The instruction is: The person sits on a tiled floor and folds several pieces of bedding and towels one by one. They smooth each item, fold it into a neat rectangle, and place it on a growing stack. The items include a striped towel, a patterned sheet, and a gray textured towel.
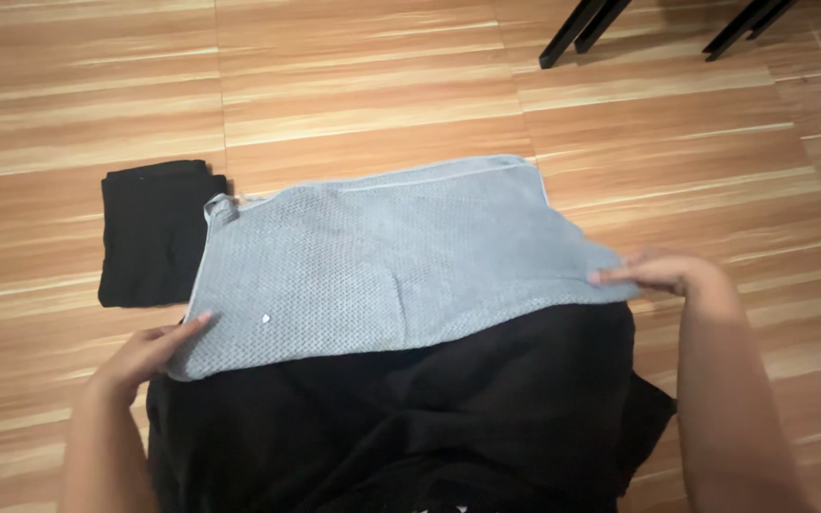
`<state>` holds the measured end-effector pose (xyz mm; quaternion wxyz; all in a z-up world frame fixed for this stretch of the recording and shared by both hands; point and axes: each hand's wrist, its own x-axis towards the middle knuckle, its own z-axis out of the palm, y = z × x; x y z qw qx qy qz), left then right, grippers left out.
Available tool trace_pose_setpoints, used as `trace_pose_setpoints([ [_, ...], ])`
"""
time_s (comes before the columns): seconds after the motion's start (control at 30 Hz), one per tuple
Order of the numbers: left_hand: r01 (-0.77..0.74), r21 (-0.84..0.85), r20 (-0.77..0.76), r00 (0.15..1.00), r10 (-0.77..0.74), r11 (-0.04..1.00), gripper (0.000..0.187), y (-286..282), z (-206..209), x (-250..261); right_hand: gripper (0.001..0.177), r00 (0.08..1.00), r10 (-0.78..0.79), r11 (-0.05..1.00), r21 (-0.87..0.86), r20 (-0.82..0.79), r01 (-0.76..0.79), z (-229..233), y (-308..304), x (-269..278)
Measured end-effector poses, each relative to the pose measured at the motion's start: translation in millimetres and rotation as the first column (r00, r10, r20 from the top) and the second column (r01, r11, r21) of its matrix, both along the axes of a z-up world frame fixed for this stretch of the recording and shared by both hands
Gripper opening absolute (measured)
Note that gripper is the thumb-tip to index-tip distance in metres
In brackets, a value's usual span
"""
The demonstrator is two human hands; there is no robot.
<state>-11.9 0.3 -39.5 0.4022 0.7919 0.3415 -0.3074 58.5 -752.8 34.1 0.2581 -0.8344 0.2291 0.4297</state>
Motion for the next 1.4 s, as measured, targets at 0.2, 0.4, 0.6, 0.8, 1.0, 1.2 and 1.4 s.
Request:
trace_pose_setpoints([
  [0.2,0.147,-0.022,0.079,0.986,-0.145,0.989,0.058,1.4,-12.2,24.2,0.058,0.987,0.147,0.986,0.075,0.063,-0.151,-36.3,-56.5,8.5],
  [0.4,-0.021,-0.338,0.664,0.704,0.254,0.941,0.031,-14.6,54.4,86.1,0.027,0.655,-0.298,0.926,0.376,0.695,0.023,-29.6,-41.2,65.8],
  [0.6,0.108,-0.592,0.773,0.355,0.525,0.799,0.043,16.4,127.6,48.2,0.035,0.381,-0.674,0.675,0.737,0.633,-0.03,64.1,-17.1,77.9],
  [0.8,-0.208,-0.23,0.347,0.895,0.28,0.951,0.05,41.5,77.7,-37.4,0.072,0.865,-0.206,0.967,-0.04,0.457,0.251,72.2,-9.1,30.2],
  [1.0,-0.345,-0.102,0.017,0.937,0.349,0.933,0.076,23.6,1.6,-85.7,0.091,0.981,-0.156,0.972,-0.158,0.116,0.173,-17.0,-22.0,-48.4],
  [1.2,-0.314,-0.012,0.253,0.918,0.307,0.949,0.059,0.1,27.0,-46.6,0.076,0.948,-0.135,0.972,-0.149,0.289,0.184,-9.7,-21.8,-34.3],
  [1.4,-0.166,0.107,0.812,0.584,0.011,0.98,0.04,-137.6,110.5,22.5,0.091,0.228,-0.058,0.997,0.044,0.972,0.065,40.4,148.0,26.9],
])
